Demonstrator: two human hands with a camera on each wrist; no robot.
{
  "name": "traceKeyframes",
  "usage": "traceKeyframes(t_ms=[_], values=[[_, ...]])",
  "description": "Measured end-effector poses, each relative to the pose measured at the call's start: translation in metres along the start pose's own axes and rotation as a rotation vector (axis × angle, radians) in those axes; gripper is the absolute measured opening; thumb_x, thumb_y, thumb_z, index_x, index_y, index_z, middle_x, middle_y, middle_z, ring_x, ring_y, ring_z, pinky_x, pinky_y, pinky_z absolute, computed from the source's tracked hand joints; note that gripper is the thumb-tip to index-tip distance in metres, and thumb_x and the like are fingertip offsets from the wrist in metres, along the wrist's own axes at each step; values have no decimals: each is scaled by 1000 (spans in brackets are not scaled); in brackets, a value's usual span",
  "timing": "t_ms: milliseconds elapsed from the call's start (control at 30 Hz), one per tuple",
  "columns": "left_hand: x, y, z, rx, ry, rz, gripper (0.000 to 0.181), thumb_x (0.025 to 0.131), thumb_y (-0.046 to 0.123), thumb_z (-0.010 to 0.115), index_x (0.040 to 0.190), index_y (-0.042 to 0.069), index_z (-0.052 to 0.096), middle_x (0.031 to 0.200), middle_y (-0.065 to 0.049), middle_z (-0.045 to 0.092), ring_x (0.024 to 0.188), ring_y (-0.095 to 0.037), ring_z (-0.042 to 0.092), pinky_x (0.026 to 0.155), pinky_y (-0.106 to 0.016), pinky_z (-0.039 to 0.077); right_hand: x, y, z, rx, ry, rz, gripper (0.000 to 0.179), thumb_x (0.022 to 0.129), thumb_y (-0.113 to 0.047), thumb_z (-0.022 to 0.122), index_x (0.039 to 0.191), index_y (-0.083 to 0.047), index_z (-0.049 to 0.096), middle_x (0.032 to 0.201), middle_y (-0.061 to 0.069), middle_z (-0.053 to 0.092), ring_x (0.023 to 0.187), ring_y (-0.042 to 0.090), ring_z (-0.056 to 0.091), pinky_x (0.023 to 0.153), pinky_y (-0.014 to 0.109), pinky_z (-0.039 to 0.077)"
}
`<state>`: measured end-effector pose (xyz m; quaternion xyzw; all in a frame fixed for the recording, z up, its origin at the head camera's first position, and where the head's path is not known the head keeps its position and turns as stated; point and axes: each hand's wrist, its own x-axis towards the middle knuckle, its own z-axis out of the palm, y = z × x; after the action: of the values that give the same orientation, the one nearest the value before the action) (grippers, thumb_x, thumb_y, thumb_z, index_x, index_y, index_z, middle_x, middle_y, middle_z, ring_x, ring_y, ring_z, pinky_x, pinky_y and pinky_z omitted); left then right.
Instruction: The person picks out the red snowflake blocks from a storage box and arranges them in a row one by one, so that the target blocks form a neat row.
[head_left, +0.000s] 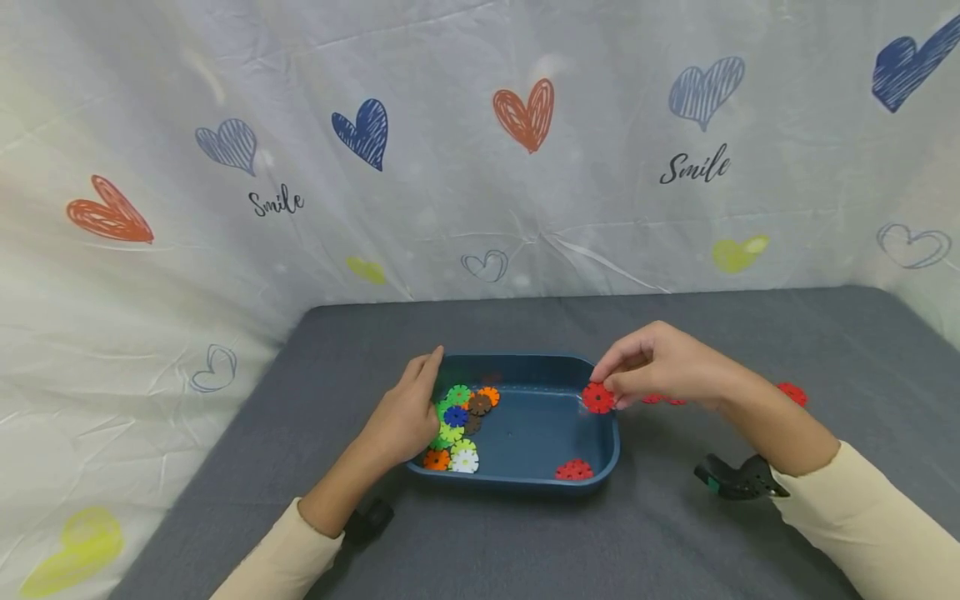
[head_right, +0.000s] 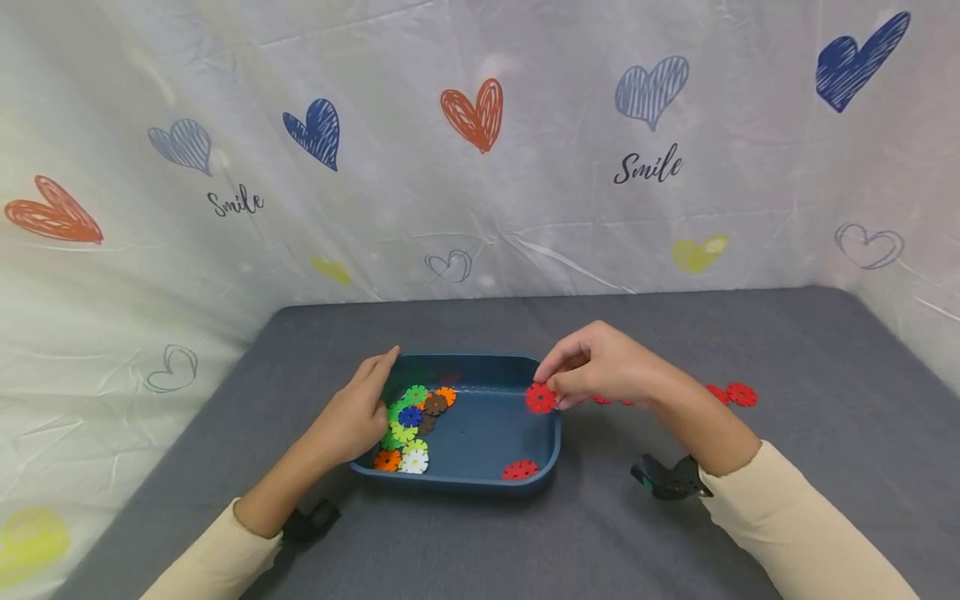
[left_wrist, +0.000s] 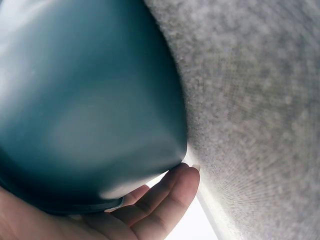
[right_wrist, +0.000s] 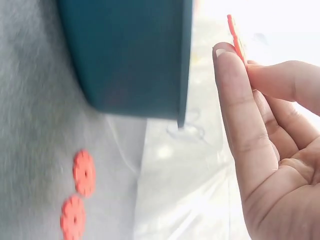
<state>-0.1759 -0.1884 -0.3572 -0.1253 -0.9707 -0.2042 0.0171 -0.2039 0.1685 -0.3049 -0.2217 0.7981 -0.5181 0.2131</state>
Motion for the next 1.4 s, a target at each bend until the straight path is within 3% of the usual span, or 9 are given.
traceKeyframes(t_ms=[367, 767, 1200, 1400], values=[[-1, 0, 1, 3, 2, -8, 74, 92, -5, 44, 161, 6, 20, 156, -18, 32, 45, -14, 31, 49, -31, 33, -27, 13, -26, -55, 74, 36, 22, 92, -10, 69, 109, 3, 73, 95, 13, 73, 82, 37, 71, 77, 43, 57], [-1, 0, 1, 2, 10, -5, 75, 92, -6, 45, 161, 6, 20, 155, -17, 33, 46, -14, 31, 49, -31, 33, -53, 33, -56, -48, 123, 55, 28, 95, -10, 67, 118, 7, 68, 102, 14, 72, 86, 35, 72, 79, 42, 57], [-1, 0, 1, -3, 12, -2, 74, 92, -6, 45, 160, 5, 21, 154, -17, 34, 46, -14, 30, 49, -30, 32, -78, 62, -95, -78, 220, 136, 25, 95, -9, 68, 116, 4, 70, 103, 5, 73, 87, 33, 72, 78, 39, 57], [0, 1, 0, 3, 10, 3, 75, 91, -6, 45, 161, 6, 20, 155, -17, 33, 46, -14, 30, 49, -30, 32, -85, 80, -115, -126, 291, 205, 30, 95, -12, 69, 120, 6, 67, 105, 2, 73, 88, 25, 72, 77, 39, 57]])
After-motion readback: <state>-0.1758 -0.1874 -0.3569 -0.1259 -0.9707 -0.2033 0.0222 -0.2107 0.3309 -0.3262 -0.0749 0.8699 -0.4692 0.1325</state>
